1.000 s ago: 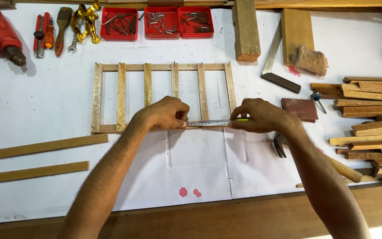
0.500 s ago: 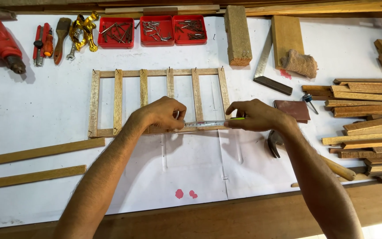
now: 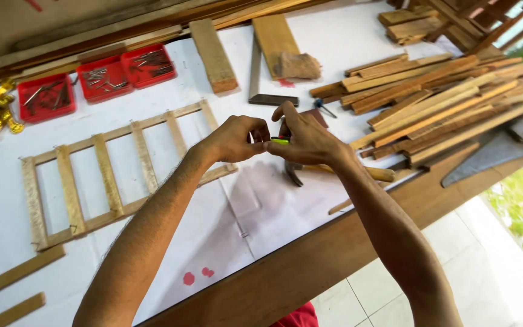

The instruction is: The person measures a thin wood strip with a tape measure, marks it, and fits it onto a partially built wooden frame. They select additional strips from a pile, position them as crossbars on the frame, and hammer nails to attach the strips.

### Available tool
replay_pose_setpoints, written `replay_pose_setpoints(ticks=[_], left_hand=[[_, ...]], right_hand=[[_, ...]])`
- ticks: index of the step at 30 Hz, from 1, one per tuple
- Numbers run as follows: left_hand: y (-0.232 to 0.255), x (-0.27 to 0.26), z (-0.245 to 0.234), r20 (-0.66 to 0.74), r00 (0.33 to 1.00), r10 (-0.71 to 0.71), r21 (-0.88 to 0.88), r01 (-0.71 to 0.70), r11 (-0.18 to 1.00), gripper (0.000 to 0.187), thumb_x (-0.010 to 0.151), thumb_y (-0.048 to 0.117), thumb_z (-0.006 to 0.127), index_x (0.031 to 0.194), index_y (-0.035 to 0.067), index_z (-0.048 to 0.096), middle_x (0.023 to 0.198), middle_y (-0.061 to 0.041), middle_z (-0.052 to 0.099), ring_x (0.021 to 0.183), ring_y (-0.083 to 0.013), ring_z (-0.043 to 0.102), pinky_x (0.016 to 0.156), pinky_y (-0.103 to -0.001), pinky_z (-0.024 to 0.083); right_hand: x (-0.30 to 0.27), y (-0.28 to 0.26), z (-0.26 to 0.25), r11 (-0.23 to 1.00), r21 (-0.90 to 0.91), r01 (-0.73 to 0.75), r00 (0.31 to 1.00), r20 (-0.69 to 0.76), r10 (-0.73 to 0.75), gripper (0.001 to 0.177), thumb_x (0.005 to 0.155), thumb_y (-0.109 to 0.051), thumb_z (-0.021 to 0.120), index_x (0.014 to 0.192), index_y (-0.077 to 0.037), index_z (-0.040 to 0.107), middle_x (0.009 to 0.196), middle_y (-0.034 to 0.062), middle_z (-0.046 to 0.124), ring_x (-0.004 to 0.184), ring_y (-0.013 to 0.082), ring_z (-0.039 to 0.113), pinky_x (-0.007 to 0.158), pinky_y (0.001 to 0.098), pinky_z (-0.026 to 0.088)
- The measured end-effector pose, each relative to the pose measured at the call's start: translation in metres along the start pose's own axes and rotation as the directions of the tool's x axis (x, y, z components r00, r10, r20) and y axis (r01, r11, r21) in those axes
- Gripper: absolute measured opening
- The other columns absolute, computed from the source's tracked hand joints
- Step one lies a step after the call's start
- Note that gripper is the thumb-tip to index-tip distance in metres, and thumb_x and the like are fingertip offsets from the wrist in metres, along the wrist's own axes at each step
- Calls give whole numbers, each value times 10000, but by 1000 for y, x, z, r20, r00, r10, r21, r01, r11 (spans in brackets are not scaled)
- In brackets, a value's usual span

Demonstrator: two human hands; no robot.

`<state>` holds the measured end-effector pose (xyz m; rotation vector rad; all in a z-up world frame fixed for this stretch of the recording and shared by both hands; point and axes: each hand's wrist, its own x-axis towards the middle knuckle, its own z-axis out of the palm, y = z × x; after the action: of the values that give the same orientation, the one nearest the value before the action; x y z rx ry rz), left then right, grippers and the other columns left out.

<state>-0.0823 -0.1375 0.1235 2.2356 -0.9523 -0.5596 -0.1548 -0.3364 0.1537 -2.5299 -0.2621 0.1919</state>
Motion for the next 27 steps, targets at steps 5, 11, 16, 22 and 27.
replay_pose_setpoints(ticks=[5,11,16,22,27], left_hand=[[14,58,27,44,996,82,-8,-82,997,247,865,224,759,1060,80,711,958,-64,774,922,-199,738,857,-374,597],[45,112,55,-27,991,134,81,-131,988,388,860,230,773,1179,70,620,1018,-118,738,974,-278,716,843,-431,581],[35,162,90,13,994,111,100,-112,989,297,952,250,722,1135,54,594,1080,-117,733,1035,-284,714,863,-447,580],[26,176,105,14,995,94,242,-95,966,323,916,224,723,1180,87,598,1133,-114,695,1069,-315,677,874,-473,568],[26,148,81,-54,997,51,120,-44,992,237,941,215,675,1165,149,640,1133,-71,705,1058,-284,701,902,-449,573]], right_hand=[[-17,67,-19,998,13,67,988,-142,-65,726,766,-448,858,1223,-21,490,1051,177,714,1000,306,715,878,425,577],[-13,135,-28,998,-21,-53,980,-194,48,784,668,-424,944,1234,-75,529,1138,141,679,1056,287,682,907,423,575],[-9,188,-21,987,12,-157,966,-206,156,732,697,-391,946,1224,-81,543,1116,107,665,1030,257,683,884,392,606],[-6,223,2,997,-79,-26,963,-268,4,632,708,-346,934,1184,-77,618,1107,115,656,1001,259,658,861,403,602],[-5,191,-9,977,-139,161,883,-422,-206,466,809,-346,911,1087,-55,677,1065,110,675,1014,300,660,828,450,560]])
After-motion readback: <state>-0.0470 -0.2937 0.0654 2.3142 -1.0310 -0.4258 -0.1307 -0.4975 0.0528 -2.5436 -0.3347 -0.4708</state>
